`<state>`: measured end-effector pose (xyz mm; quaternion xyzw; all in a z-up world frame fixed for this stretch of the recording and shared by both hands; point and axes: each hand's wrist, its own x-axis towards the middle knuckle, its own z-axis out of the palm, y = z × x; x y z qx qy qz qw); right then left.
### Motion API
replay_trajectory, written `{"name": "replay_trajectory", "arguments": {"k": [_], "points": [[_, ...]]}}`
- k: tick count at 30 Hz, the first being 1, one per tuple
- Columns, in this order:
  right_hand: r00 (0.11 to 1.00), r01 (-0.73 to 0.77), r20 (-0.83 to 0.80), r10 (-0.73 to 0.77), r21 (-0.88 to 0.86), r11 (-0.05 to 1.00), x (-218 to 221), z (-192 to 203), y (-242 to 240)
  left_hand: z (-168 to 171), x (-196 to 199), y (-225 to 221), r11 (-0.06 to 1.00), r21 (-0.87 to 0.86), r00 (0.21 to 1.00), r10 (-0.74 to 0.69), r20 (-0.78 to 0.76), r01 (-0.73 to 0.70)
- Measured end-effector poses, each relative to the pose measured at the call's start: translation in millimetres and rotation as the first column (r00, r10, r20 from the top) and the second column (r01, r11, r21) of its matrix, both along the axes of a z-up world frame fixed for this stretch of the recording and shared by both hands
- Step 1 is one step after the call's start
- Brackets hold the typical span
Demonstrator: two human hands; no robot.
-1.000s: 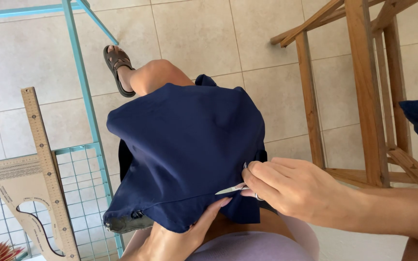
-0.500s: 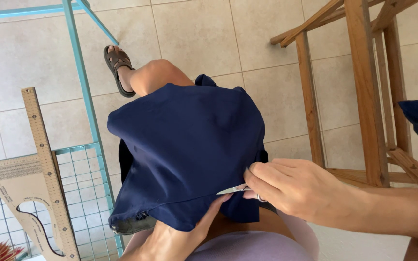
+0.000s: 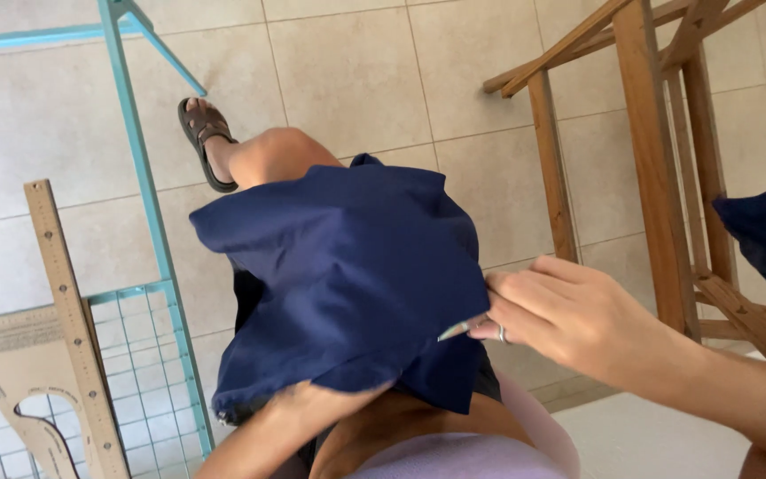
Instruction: Trimming excess fabric or threads from the lining of a blue garment using small scissors
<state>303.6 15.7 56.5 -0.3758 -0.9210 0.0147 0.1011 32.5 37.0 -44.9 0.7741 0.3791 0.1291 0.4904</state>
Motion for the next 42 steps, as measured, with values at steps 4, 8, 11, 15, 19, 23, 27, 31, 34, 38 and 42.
{"name": "replay_trajectory", "arguments": {"k": [4, 8, 11, 15, 19, 23, 27, 31, 34, 38, 42], "points": [[0.993, 0.036, 0.118, -0.030, -0.053, 0.998, 15, -71, 3, -25, 8, 5, 0.971, -0.237, 0.996, -0.061, -0.057, 0.046], [0.980, 0.003, 0.198, 0.018, -0.105, 0.994, 15, -133, 1, -78, 1, -13, 0.833, -0.553, 1.000, -0.001, -0.006, -0.003], [0.985, -0.014, 0.167, 0.040, -0.157, 0.988, 7, -145, 0, -99, -8, -20, 0.543, -0.803, 0.900, 0.436, 0.023, -0.243], [0.990, -0.021, 0.128, 0.059, -0.280, 0.960, -1, -133, 6, -64, 4, 5, -0.095, -0.922, 0.530, 0.794, -0.298, -0.376], [0.977, -0.074, 0.171, 0.125, -0.278, 0.958, 5, -150, -2, -54, 16, 12, -0.139, -0.914, 0.452, 0.834, -0.315, -0.381], [0.962, -0.121, 0.214, 0.169, -0.219, 0.968, 10, -158, 7, -59, 12, 8, -0.087, -0.940, 0.394, 0.892, -0.221, -0.330], [0.953, -0.153, 0.256, 0.164, -0.065, 0.986, 31, -192, 3, -73, 11, -4, 0.053, -0.952, 0.369, 0.927, -0.066, -0.301], [0.981, -0.105, 0.133, 0.144, -0.264, 0.959, 39, -218, 5, -68, 7, -3, 0.101, -0.956, 0.362, 0.932, -0.006, -0.276], [0.998, -0.028, 0.040, 0.053, -0.467, 0.884, 50, -246, 1, -64, 4, -1, 0.110, -0.974, 0.364, 0.931, 0.032, -0.195], [0.994, 0.070, 0.111, -0.009, -0.566, 0.821, 59, -279, -6, -53, -4, 2, 0.063, -0.972, 0.448, 0.893, -0.045, -0.225], [0.997, 0.039, 0.082, 0.006, -0.529, 0.848, 77, -287, -3, -47, -9, 3, 0.035, -0.967, 0.481, 0.872, -0.095, -0.254]]}}
